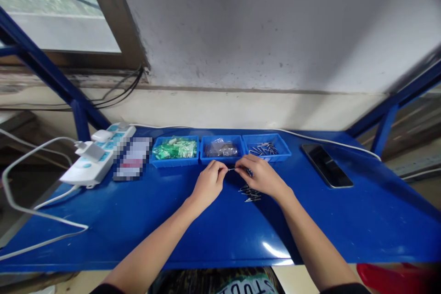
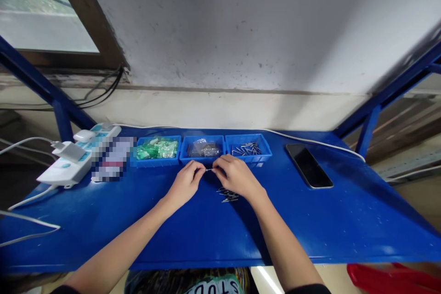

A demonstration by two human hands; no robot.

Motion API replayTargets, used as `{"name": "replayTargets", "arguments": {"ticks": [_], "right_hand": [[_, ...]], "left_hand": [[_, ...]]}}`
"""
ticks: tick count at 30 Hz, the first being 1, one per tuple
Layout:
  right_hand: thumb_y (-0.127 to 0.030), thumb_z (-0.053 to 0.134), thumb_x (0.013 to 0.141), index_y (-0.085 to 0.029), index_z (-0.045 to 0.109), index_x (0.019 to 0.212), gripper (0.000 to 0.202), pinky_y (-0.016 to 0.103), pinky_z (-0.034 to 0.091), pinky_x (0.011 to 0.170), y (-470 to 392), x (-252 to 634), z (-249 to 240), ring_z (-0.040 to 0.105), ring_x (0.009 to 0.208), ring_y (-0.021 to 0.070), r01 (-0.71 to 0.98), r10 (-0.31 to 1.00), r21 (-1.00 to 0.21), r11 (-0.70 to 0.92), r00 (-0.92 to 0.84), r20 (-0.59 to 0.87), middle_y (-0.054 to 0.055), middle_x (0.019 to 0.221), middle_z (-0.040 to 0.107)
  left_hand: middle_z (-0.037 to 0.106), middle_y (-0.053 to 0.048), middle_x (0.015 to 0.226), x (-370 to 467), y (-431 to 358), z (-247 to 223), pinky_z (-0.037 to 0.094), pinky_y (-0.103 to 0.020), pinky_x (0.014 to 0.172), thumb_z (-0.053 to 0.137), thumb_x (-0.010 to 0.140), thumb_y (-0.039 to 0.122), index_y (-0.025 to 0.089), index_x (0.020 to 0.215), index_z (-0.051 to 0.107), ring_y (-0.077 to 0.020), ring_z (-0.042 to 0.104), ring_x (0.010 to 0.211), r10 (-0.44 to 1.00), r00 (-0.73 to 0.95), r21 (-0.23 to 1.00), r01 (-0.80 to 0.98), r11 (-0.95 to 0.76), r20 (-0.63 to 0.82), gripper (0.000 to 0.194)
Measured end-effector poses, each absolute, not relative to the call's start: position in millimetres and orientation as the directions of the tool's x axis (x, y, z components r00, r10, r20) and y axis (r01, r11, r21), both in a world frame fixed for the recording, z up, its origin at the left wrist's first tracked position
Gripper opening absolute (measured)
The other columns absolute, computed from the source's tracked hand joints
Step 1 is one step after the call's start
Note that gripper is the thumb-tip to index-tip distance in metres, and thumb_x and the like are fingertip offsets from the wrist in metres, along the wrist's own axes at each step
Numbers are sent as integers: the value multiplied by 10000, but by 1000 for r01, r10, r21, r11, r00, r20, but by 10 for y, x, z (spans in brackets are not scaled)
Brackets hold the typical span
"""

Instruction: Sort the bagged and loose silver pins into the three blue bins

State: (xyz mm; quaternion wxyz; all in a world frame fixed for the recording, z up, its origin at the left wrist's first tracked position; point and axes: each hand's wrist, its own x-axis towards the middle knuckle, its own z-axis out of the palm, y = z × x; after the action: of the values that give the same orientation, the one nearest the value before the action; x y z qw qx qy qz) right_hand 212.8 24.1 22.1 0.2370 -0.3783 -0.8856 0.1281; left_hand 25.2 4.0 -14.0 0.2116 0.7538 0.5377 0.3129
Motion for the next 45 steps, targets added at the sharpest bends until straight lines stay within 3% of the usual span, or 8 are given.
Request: {"name": "replayTargets", "arguments": {"ticks": [5, 11, 14, 18, 26, 33, 40, 45], "right_hand": [[-272, 390, 935, -184, 577, 844, 226, 284, 406, 659, 297, 2241, 223, 559, 734, 176, 723, 786, -334, 605, -473, 399, 63, 771, 607], [-432, 446, 889, -165, 585, 977, 313, 311, 415, 660, 437, 2613, 208, 555, 723, 205, 895, 815, -400, 197, 77, 574, 60, 735, 598], [-434, 467, 877, -163, 587, 1025, 331, 308, 433, 658, 433, 2613, 205, 569, 742, 206, 861, 869, -442, 253, -2, 495, 67, 767, 606], [-357, 492, 876, -190, 595, 1043, 257, 305, 452, 697, 346, 2426, 230, 582, 760, 183, 740, 875, -472, 480, -359, 326, 59, 834, 617], [-223, 483, 879, -200, 579, 901, 101, 283, 421, 691, 219, 2210, 274, 555, 792, 168, 646, 765, -423, 636, -599, 236, 41, 838, 613], [-269, 357, 937, -182, 531, 849, 213, 279, 391, 659, 281, 2342, 290, 544, 722, 179, 755, 819, -348, 556, -426, 384, 65, 774, 586], [-318, 335, 921, -174, 519, 863, 241, 283, 314, 564, 529, 2806, 126, 518, 623, 201, 932, 870, -361, 29, 154, 469, 65, 684, 571], [-307, 467, 868, -137, 521, 1065, 266, 340, 400, 710, 535, 2712, 62, 547, 841, 261, 931, 863, -341, 131, 62, 502, 106, 844, 608]], "left_hand": [[592, -22, 901, 319, -13, -109, 457, -304, 726, 409, 937, 346, 201, 910, 552, -177, 590, 828, 946, 240, 670, 668, -323, 217, 206], [571, -25, 968, 475, -149, -133, 471, -343, 729, 584, 850, 338, 219, 926, 570, -226, 556, 921, 865, 482, 436, 755, -490, 138, 142], [556, -47, 925, 506, -181, -143, 467, -338, 705, 485, 903, 221, 190, 852, 552, -218, 543, 878, 844, 525, 340, 778, -528, 108, 90], [537, -62, 894, 461, -158, -149, 461, -354, 717, 433, 911, 154, 173, 839, 524, -228, 527, 863, 848, 519, 291, 800, -525, 103, 117], [518, -45, 911, 195, 20, -67, 453, -334, 760, 393, 936, 192, 182, 849, 489, -185, 540, 833, 906, 375, 550, 723, -418, 197, 130], [567, -34, 919, 417, -63, -64, 453, -335, 773, 457, 920, 279, 193, 969, 527, -197, 554, 889, 912, 337, 571, 712, -409, 234, 121], [607, -33, 957, 635, -120, -158, 445, -366, 774, 488, 899, 242, 213, 935, 618, -219, 552, 915, 839, 513, 350, 764, -542, 178, 138], [621, -31, 872, 532, -96, -143, 436, -344, 754, 434, 899, 182, 193, 823, 587, -198, 567, 842, 878, 430, 412, 775, -479, 212, 171]]}}
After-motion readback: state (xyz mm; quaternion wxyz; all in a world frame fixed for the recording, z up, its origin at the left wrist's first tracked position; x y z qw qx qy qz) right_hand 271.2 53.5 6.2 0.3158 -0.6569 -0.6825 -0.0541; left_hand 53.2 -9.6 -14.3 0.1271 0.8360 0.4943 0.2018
